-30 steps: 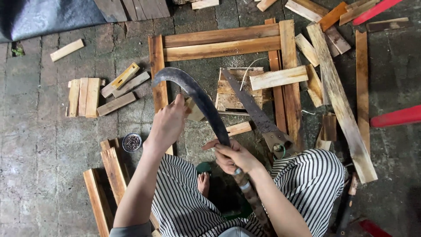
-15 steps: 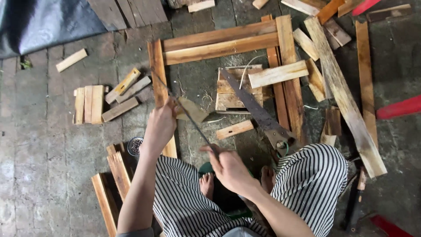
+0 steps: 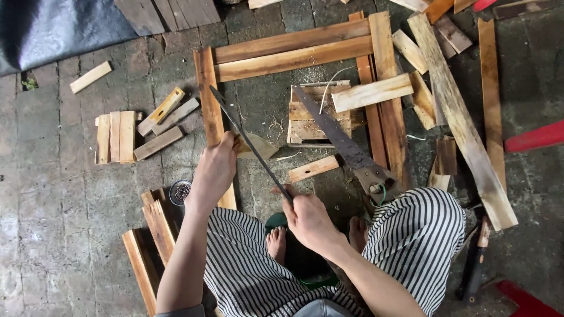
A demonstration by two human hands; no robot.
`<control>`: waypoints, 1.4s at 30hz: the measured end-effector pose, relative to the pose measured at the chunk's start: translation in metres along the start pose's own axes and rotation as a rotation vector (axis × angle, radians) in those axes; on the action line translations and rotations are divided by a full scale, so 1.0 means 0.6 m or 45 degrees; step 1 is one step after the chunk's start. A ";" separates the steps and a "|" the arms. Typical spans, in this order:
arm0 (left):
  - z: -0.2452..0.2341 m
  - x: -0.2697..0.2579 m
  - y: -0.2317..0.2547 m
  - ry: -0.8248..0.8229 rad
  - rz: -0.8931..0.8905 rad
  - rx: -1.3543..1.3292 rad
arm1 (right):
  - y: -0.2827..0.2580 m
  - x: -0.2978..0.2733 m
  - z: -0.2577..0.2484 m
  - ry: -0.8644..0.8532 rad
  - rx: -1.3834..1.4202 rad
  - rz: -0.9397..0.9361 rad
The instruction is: The person is using a sickle to shave and trim small pieces of wood to shape them.
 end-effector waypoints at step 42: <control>0.006 0.000 -0.004 -0.128 -0.068 -0.217 | 0.003 0.008 -0.034 -0.299 0.366 0.044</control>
Point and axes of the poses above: each hand's wrist, its own x-axis towards the middle knuckle, its own z-axis out of the palm, y = z × x, the point moved 2 cm from there along x, towards the middle knuckle
